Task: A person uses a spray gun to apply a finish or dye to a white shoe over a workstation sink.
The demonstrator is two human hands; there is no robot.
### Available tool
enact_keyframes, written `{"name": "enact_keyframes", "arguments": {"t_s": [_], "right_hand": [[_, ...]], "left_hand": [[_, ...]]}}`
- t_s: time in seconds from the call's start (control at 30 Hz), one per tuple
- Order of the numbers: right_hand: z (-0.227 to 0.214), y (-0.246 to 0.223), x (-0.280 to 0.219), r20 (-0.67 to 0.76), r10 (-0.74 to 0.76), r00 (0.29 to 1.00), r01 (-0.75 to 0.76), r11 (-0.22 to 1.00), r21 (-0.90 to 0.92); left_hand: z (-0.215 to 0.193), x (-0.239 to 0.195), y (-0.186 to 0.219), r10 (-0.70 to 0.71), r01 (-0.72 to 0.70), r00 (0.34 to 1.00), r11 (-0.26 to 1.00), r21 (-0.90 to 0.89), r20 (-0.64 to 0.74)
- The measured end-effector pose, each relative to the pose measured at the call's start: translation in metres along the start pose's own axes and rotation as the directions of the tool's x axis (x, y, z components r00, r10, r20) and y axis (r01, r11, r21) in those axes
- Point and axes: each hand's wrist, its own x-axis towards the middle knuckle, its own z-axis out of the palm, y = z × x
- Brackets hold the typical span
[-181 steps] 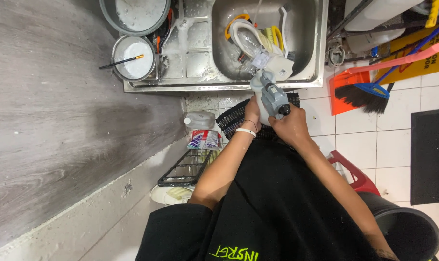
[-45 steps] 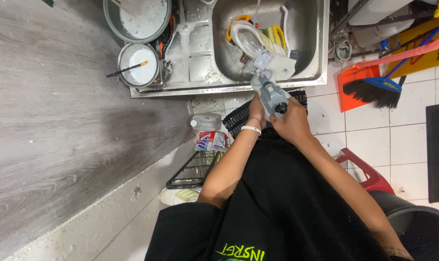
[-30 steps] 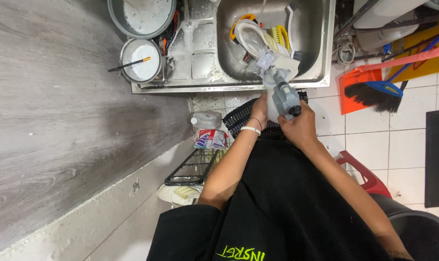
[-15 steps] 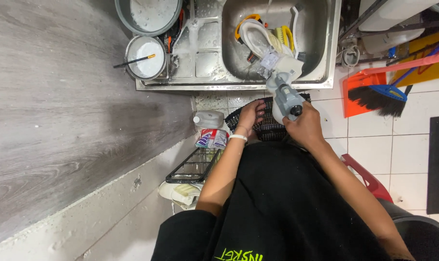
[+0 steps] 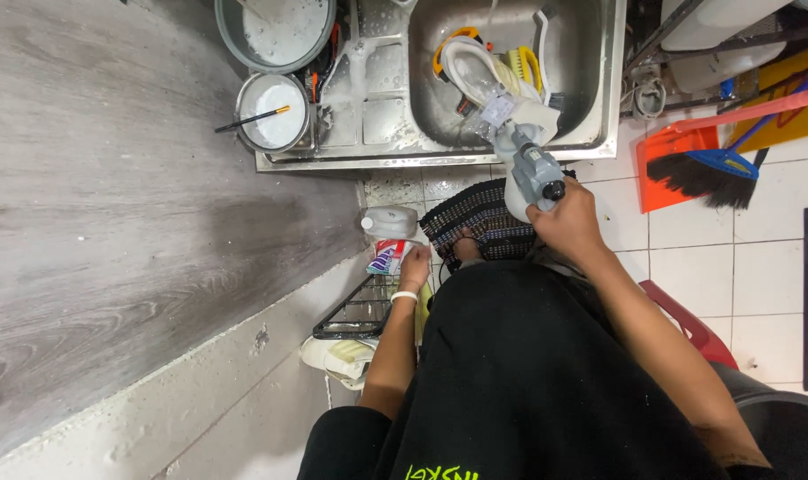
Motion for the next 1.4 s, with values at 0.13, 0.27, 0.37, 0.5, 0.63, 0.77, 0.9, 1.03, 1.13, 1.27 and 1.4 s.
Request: {"name": "enact_keyframes", "arguments": {"t_s": [0.13, 0.27, 0.37, 0.5, 0.63, 0.77, 0.9, 1.03, 1.13, 1.27, 1.4], "right_hand": [[0.005, 0.004, 0.002, -0.006, 0.008, 1.000, -0.008, 1.000, 0.013], [0.001, 0.001, 0.005, -0.003, 0.004, 1.000, -0.004, 1.000, 0.027], [0.001, 0.000, 0.007, 0.055, -0.052, 0.997, 0.051, 0.999, 0.012], [0.005, 0.001, 0.009, 0.007, 0.013, 1.000, -0.013, 1.000, -0.006], [0.008, 0.003, 0.008, 0.029, 0.025, 0.999, -0.024, 1.000, -0.012], [0.004, 0.008, 0.012, 0.000, 0.046, 0.999, -0.046, 0.998, 0.039], [-0.006, -0.002, 0.013, 0.074, 0.031, 0.997, -0.033, 0.999, 0.033], [-0.007, 0.001, 0.023, 0.130, 0.016, 0.991, -0.021, 0.999, 0.033], [-0.020, -0.005, 0.036, 0.164, -0.046, 0.985, 0.039, 0.998, 0.046], [-0.022, 0.003, 0.041, 0.179, -0.030, 0.983, 0.021, 0.998, 0.055], [-0.025, 0.013, 0.046, 0.194, 0.004, 0.981, -0.013, 0.999, 0.044]], "left_hand": [[-0.017, -0.029, -0.028, 0.000, -0.021, 0.997, 0.962, 0.272, 0.077], [-0.008, -0.005, -0.100, -0.167, 0.156, 0.986, 0.942, 0.296, 0.014], [-0.006, 0.005, -0.126, -0.178, 0.183, 0.983, 0.951, 0.249, -0.041], [-0.015, -0.013, -0.104, -0.127, 0.128, 0.992, 0.968, 0.217, -0.020], [-0.019, -0.021, -0.084, -0.077, 0.081, 0.996, 0.992, 0.098, -0.043], [-0.019, -0.016, -0.072, -0.047, 0.054, 0.996, 0.994, 0.095, -0.072], [-0.020, -0.032, -0.068, -0.068, 0.071, 0.994, 0.997, 0.035, -0.081], [-0.010, -0.017, -0.101, -0.113, 0.114, 0.988, 0.994, -0.001, -0.100], [-0.002, -0.032, -0.104, -0.194, 0.193, 0.978, 0.981, -0.023, -0.082], [0.006, -0.067, -0.089, -0.277, 0.279, 0.956, 0.960, 0.003, -0.099], [0.024, -0.071, -0.092, -0.293, 0.281, 0.950, 0.952, -0.119, -0.104]]}}
